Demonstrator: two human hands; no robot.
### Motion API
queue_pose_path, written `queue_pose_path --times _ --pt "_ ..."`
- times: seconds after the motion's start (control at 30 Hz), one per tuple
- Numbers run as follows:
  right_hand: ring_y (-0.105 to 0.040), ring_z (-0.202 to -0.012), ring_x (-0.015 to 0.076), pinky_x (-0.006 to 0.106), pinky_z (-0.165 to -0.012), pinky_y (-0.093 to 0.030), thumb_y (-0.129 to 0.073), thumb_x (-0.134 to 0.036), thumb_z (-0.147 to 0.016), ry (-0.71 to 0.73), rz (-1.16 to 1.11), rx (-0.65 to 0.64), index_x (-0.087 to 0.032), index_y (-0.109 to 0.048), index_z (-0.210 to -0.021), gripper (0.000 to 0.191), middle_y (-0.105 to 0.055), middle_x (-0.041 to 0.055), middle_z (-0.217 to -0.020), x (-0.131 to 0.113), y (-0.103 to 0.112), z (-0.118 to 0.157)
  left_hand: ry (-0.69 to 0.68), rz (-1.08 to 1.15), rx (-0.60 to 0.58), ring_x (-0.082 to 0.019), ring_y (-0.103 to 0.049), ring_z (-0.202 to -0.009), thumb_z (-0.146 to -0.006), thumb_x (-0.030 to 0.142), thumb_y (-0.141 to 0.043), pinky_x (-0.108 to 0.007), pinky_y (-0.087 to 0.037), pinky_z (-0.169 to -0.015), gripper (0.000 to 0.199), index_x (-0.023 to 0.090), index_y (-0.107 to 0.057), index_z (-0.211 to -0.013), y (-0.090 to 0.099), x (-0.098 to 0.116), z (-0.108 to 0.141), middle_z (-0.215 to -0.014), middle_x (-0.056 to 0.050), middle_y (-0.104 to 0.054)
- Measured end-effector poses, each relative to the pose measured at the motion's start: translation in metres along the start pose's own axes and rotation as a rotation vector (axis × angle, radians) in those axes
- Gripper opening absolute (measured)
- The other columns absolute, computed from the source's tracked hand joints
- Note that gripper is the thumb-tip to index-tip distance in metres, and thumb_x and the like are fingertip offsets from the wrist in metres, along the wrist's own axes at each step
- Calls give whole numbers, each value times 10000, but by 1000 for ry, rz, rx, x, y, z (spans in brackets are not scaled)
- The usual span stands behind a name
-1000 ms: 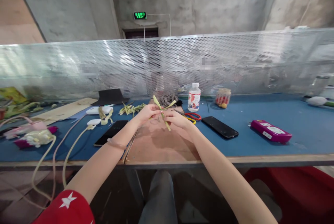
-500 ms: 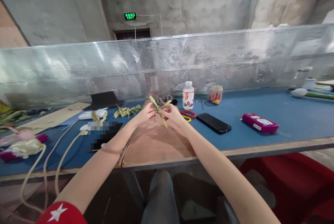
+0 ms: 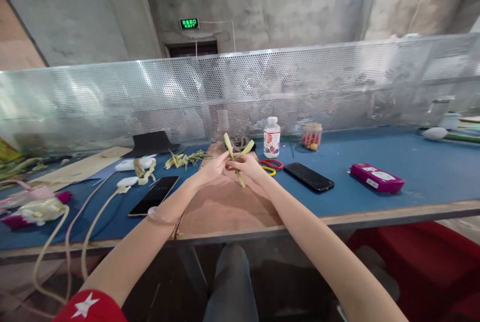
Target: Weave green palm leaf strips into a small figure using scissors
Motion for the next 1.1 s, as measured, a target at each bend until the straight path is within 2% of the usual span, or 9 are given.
queue_pose_path --times 0.1,0.3,0.53,0.73,0.83,0.93,1.0,1.1 --pt "-585 -623 131 279 -636 -470 -708 -397 -662 6 -40 26 -141 -665 -873 335 -652 28 -697 -1 0 -1 0 -52 29 -161 -565 -738 -829 231 -450 -276 -437 -728 548 150 -365 -1364 0 1 -1 -984 -91 -631" --pt "-582 -594 129 280 -617 -475 -697 -413 -674 19 -106 67 -152 -646 -784 288 -645 28 -672 -8 6 -2 40 -77 91 -137 -544 -650 -875 283 -411 -246 -406 -653 527 150 -297 -1372 -1 9 -1 -795 -48 -620" --pt "-544 -568 105 252 -568 -442 -700 -376 -669 27 -127 88 -133 -651 -785 274 -626 23 -652 -9 16 -4 -34 -172 56 -121 -496 -611 -907 287 -338 -225 -378 -606 394 120 -405 -1257 -4 30 1 -677 -9 -525" --pt "-537 -554 106 253 -558 -438 -704 -388 -664 19 -82 109 -129 -666 -804 297 -628 27 -646 -5 22 -6 -58 -182 15 -126 -498 -616 -904 247 -327 -236 -390 -627 374 127 -419 -1246 -4 33 4 -668 -7 -525" --pt "-558 -579 120 258 -562 -447 -674 -438 -692 5 -36 123 -142 -678 -862 341 -657 40 -701 -2 26 -6 -13 -174 31 -132 -527 -626 -889 240 -371 -242 -401 -649 381 141 -429 -1252 -1 26 4 -679 -11 -575" --pt "-566 -639 120 239 -556 -439 -611 -494 -737 13 -5 201 -172 -673 -942 387 -669 42 -832 1 35 -7 48 -146 74 -149 -574 -692 -878 224 -382 -254 -420 -679 355 146 -477 -1211 3 15 2 -734 -37 -640" --pt "-559 -640 121 234 -545 -428 -613 -507 -733 19 7 237 -165 -671 -915 392 -659 40 -810 3 38 -7 80 -79 77 -159 -598 -753 -868 218 -406 -264 -434 -709 332 142 -504 -1176 2 10 0 -807 -62 -674" --pt "-568 -633 132 258 -575 -444 -632 -523 -712 26 -1 225 -147 -654 -816 391 -644 43 -750 5 35 -8 137 101 56 -166 -616 -817 -825 243 -515 -257 -450 -696 363 136 -505 -1171 -3 7 -2 -957 -98 -674"
Point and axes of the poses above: each hand's wrist, its own z-axis away from the middle knuckle, its own y-axis out of the back of the hand, x = y × z, the point moved 6 cm from there along -z, towards the middle knuckle
